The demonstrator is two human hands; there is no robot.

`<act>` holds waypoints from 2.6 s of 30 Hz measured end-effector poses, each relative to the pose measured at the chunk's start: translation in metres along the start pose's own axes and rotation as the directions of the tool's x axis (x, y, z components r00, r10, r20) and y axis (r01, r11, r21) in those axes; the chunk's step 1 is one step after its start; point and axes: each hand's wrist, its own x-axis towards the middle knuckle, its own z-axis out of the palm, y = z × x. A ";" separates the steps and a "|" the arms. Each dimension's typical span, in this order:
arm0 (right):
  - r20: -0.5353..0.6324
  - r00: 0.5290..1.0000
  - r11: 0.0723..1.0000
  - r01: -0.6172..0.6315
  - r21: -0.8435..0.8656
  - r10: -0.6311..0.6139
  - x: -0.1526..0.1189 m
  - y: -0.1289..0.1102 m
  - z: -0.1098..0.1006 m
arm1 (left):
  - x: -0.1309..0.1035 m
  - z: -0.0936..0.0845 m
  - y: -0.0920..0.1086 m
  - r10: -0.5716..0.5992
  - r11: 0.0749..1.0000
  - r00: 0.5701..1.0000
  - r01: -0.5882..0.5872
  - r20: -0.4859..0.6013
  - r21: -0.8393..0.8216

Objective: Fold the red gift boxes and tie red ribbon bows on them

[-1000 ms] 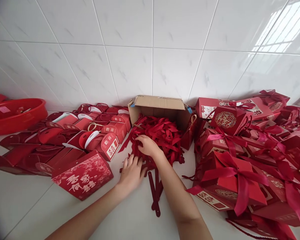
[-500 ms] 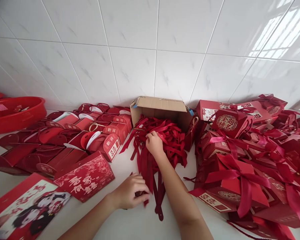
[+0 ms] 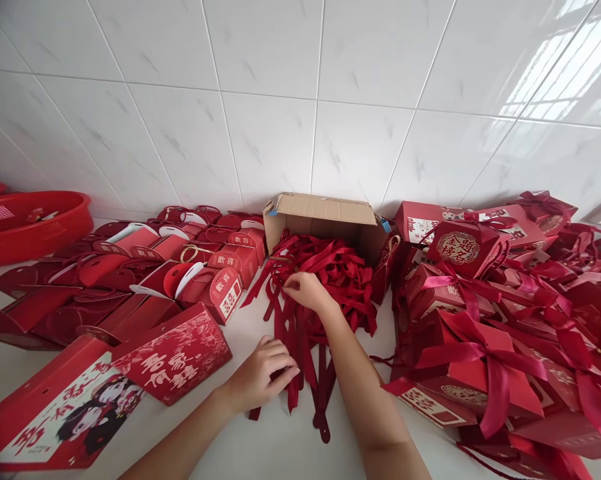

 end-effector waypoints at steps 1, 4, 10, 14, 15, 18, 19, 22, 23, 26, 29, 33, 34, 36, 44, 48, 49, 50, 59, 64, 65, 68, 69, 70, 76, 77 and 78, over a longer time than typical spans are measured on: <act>-0.042 0.999 0.999 -0.033 -0.011 0.033 0.001 0.000 0.003 | -0.001 0.001 0.001 0.032 0.999 0.999 -0.031 0.014 -0.023; -0.121 0.985 0.991 -0.127 -0.042 0.121 0.005 0.001 0.016 | -0.006 0.005 0.004 0.124 0.990 0.991 -0.120 0.057 -0.078; -0.055 0.997 0.999 -0.050 -0.013 0.049 0.007 0.002 0.017 | -0.007 0.016 0.003 0.101 0.994 0.991 -0.097 0.091 -0.040; 0.150 0.985 0.996 0.077 0.042 -0.083 0.002 0.003 -0.002 | -0.004 0.016 -0.001 -0.001 1.000 0.996 -0.001 0.093 0.020; 0.187 0.978 0.996 0.080 0.045 -0.087 0.001 0.004 -0.005 | -0.004 0.016 -0.001 -0.020 0.999 0.995 0.017 0.094 0.033; 0.146 0.989 0.999 0.028 0.016 -0.030 0.002 0.005 -0.002 | -0.003 0.014 -0.002 -0.050 0.997 0.993 0.043 0.105 0.061; 0.097 0.995 1.000 0.006 0.001 -0.006 0.004 0.006 0.002 | -0.003 0.014 -0.002 -0.052 0.997 0.993 0.045 0.109 0.069; -0.022 0.999 1.000 -0.024 -0.015 0.023 0.012 0.008 0.019 | -0.004 0.015 -0.003 -0.054 0.995 0.991 0.043 0.120 0.091; -0.041 0.999 1.000 -0.020 -0.007 0.019 0.016 0.008 0.024 | -0.004 0.015 -0.003 -0.056 0.994 0.991 0.044 0.122 0.100; -0.098 0.995 0.999 -0.003 0.053 0.008 0.024 0.011 0.036 | -0.005 0.013 -0.003 -0.072 0.989 0.991 0.056 0.115 0.133; -0.203 0.979 0.987 0.027 0.160 0.006 0.027 0.010 0.036 | -0.005 0.011 -0.004 -0.104 0.980 0.992 0.089 0.074 0.176; -0.352 0.936 0.931 0.105 0.350 0.027 0.021 0.001 0.013 | 0.002 0.010 -0.014 -0.137 0.966 0.990 0.138 -0.021 0.218; -0.373 0.927 0.907 0.127 0.402 0.035 0.016 -0.004 0.004 | 0.005 0.009 -0.017 -0.142 0.963 0.988 0.152 -0.058 0.224; -0.392 0.919 0.850 0.173 0.498 0.042 0.002 -0.015 -0.014 | 0.010 0.006 -0.019 -0.154 0.954 0.977 0.187 -0.150 0.233; -0.205 0.976 0.301 0.216 0.929 -0.067 -0.087 -0.059 -0.052 | -0.002 -0.048 0.041 -0.060 0.997 0.743 0.016 -0.666 -0.071; -0.065 0.988 0.183 0.090 0.979 -0.141 -0.117 -0.073 -0.046 | -0.011 -0.071 0.065 -0.186 0.953 0.691 -0.046 -0.699 -0.298; -0.027 0.989 0.174 0.053 0.983 -0.148 -0.122 -0.076 -0.044 | -0.013 -0.075 0.068 -0.170 0.952 0.708 -0.061 -0.685 -0.299; 0.011 0.988 0.166 0.015 0.986 -0.156 -0.126 -0.079 -0.042 | -0.015 -0.077 0.070 -0.136 0.955 0.736 -0.081 -0.663 -0.286; 0.115 0.968 -0.005 -0.119 0.993 -0.221 -0.147 -0.102 -0.033 | -0.024 -0.082 0.073 0.218 0.952 0.777 -0.302 -0.590 -0.046; 0.171 0.980 0.090 -0.162 0.983 -0.106 -0.153 -0.109 -0.029 | -0.029 -0.083 0.066 0.237 0.959 0.763 -0.282 -0.601 0.020; 0.150 0.986 0.112 -0.141 0.984 -0.073 -0.154 -0.110 -0.028 | -0.030 -0.083 0.066 0.233 0.961 0.763 -0.277 -0.603 0.020; 0.069 0.997 0.151 -0.065 0.986 -0.022 -0.158 -0.113 -0.026 | -0.031 -0.082 0.065 0.257 0.960 0.758 -0.272 -0.599 0.068; 0.067 0.997 0.153 -0.062 0.986 -0.030 -0.160 -0.113 -0.025 | -0.032 -0.081 0.065 0.276 0.957 0.757 -0.273 -0.593 0.098; 0.077 0.996 0.148 -0.070 0.987 -0.048 -0.161 -0.113 -0.025 | -0.033 -0.080 0.065 0.295 0.954 0.756 -0.272 -0.585 0.129; 0.087 0.989 0.115 -0.074 0.991 -0.120 -0.173 -0.117 -0.018 | -0.040 -0.069 0.066 0.364 0.931 0.729 -0.258 -0.580 0.259; 0.067 0.991 0.121 -0.053 0.991 -0.115 -0.175 -0.118 -0.017 | -0.041 -0.067 0.066 0.364 0.930 0.721 -0.250 -0.590 0.268; 0.044 0.993 0.129 -0.030 0.991 -0.107 -0.177 -0.120 -0.015 | -0.042 -0.065 0.068 0.361 0.931 0.713 -0.241 -0.601 0.272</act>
